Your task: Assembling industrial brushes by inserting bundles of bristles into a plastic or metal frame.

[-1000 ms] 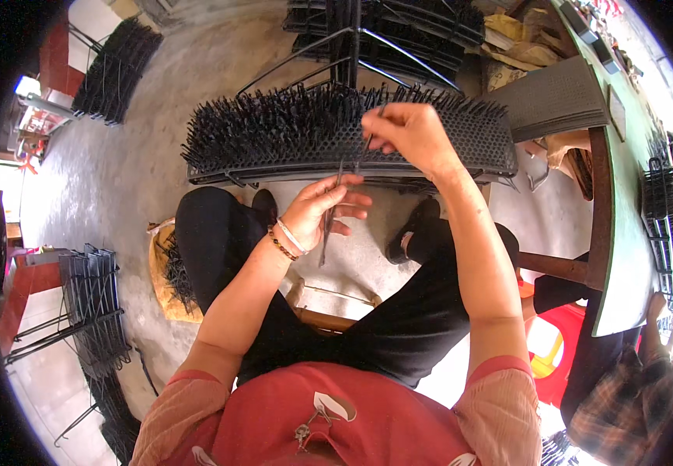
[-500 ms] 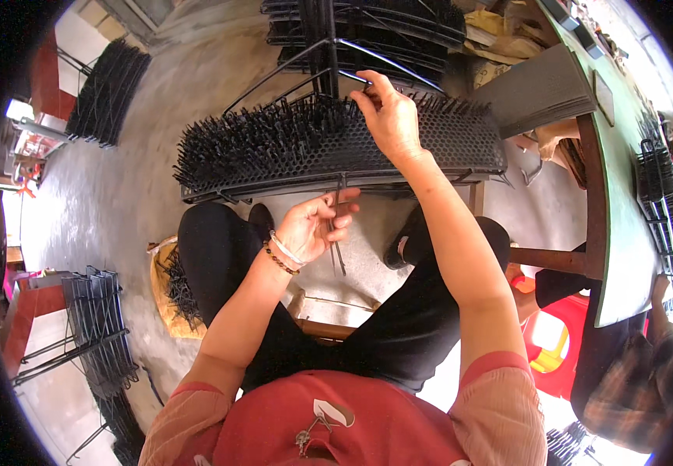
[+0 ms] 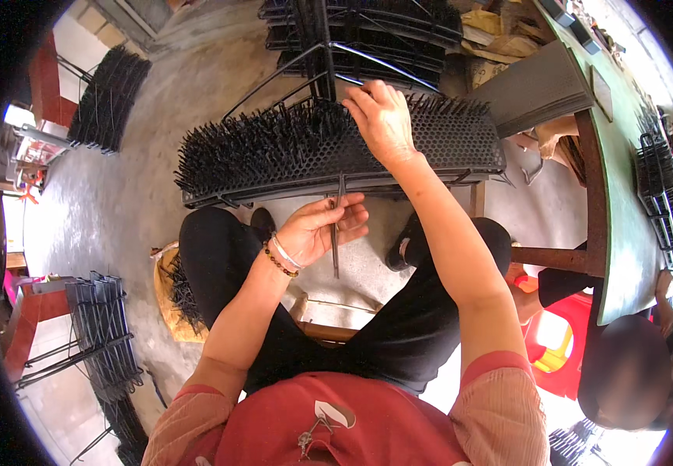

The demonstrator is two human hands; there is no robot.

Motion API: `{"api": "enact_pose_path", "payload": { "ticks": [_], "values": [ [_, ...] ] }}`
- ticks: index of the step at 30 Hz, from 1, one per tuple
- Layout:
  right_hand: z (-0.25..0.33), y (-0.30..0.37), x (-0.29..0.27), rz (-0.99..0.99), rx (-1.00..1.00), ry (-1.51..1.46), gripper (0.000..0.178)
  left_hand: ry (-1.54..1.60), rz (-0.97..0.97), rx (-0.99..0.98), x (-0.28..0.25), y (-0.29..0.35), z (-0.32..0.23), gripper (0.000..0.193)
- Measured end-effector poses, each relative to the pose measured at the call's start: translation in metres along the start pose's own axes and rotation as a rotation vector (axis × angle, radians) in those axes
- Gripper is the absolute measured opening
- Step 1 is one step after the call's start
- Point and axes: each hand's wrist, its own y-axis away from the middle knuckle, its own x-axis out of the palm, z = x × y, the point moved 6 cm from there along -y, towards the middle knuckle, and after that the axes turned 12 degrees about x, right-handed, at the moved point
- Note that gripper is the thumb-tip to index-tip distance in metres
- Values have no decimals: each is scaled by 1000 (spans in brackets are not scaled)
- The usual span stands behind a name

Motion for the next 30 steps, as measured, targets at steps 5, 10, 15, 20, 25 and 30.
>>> {"api": "enact_pose_path", "payload": {
  "ticks": [5, 10, 15, 20, 25, 30],
  "values": [
    [11, -5, 0, 0, -31, 76, 17, 4, 16, -53, -5, 4, 1, 33],
    [-1, -1, 6, 75, 66, 121, 13, -108, -28, -124, 3, 4, 7, 33],
    [2, -8, -6, 81, 146, -79, 21, -94, -11, -65, -14, -6, 6, 31],
    [11, 16, -2, 852, 703, -549, 32, -153, 25, 53, -4, -1, -18, 30],
    [42, 49, -6, 1107, 867, -851, 25, -303, 38, 42, -2, 1, -15, 34],
    [38, 52, -8, 1143, 841, -783, 19, -471, -6, 6, -2, 1, -10, 37]
  ]
}}
